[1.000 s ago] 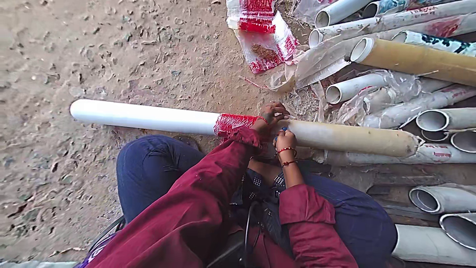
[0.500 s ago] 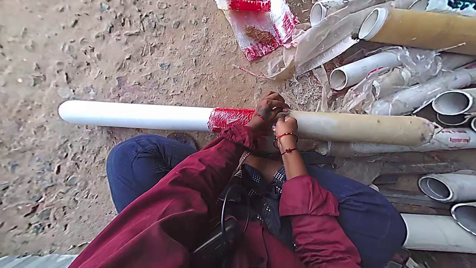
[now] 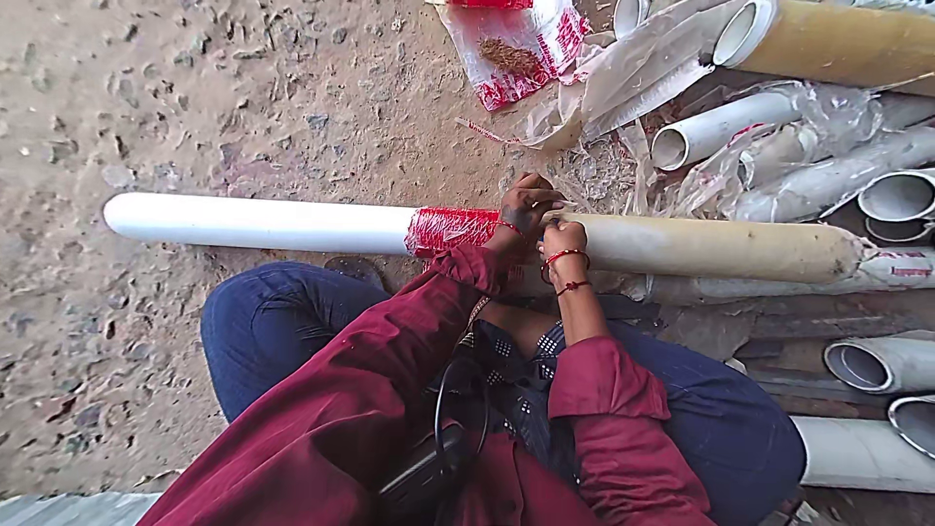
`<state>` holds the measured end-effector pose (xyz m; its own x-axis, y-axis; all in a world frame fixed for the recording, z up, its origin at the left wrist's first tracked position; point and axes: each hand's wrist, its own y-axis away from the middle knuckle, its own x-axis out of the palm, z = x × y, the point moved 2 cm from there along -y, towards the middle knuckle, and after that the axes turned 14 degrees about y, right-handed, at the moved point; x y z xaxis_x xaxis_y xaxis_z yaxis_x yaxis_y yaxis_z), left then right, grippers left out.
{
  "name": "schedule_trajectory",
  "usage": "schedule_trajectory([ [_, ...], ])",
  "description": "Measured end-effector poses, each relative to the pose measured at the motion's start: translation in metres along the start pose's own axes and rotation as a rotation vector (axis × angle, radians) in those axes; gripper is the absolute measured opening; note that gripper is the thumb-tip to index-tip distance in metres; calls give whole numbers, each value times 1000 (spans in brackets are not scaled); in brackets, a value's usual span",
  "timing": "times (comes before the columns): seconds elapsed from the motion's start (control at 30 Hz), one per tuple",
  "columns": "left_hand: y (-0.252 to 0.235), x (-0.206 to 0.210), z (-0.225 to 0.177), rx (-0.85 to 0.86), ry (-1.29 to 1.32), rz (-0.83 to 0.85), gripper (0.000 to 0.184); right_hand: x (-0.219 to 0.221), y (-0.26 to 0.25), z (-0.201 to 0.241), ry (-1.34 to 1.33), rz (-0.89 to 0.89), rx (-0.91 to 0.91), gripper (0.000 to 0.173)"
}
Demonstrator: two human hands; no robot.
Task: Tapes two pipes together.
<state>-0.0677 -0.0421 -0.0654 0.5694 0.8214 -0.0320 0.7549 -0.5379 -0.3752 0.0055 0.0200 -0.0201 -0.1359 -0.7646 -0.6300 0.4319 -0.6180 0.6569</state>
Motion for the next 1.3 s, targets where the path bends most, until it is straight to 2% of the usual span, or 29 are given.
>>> schedule_trajectory([
  [0.13, 1, 2, -3, -49, -52, -90, 7, -2, -1, 0, -85, 40, 1, 23],
  [0.23, 3, 3, -6, -136, -49, -166, 8, -10, -5, 1, -270, 129, 34, 22],
  [0.3, 2, 5, -7, -164, -58, -211, 8, -21, -7, -2, -440, 116, 15, 25],
  [0.33, 2, 5, -6, -167, -64, -233, 9, -27, -10, -5, -477, 41, -37, 26],
  [0.4, 4, 6, -3, -192, -80, -278, 9, -39, -26, -16, -474, -255, -193, 29],
  [0.47, 2, 8, -6, -327, -72, -319, 10, -46, -42, -25, -435, -514, -300, 28],
  [0.63, -11, 10, -19, -675, -82, -336, 15, -30, -43, -29, -73, -756, -276, 29],
  [0.73, -18, 11, -7, -806, -121, -251, 20, -26, -39, -26, 17, -813, -261, 29],
  [0.8, -24, 10, 0, -881, -128, -143, 24, -28, -34, -20, 48, -777, -219, 28],
  [0.87, -29, 5, 8, -961, -15, -51, 24, -42, -17, -6, 115, -492, -101, 31],
  [0.93, -29, -4, 12, -1003, 253, -11, 25, -25, -35, -21, 71, -780, -231, 30],
  [1.03, -21, -18, 13, -880, 539, 38, 28, -24, -40, -27, 88, -786, -301, 32],
  [1.13, -19, -21, 10, -759, 460, 156, 22, -30, -35, -25, 118, -648, -325, 35],
  [1.23, -24, -20, 4, -868, 380, 165, 14, -41, -35, -23, 103, -516, -345, 36],
  [1.3, -24, -19, 6, -910, 379, 123, 15, -41, -36, -25, 96, -510, -353, 36],
])
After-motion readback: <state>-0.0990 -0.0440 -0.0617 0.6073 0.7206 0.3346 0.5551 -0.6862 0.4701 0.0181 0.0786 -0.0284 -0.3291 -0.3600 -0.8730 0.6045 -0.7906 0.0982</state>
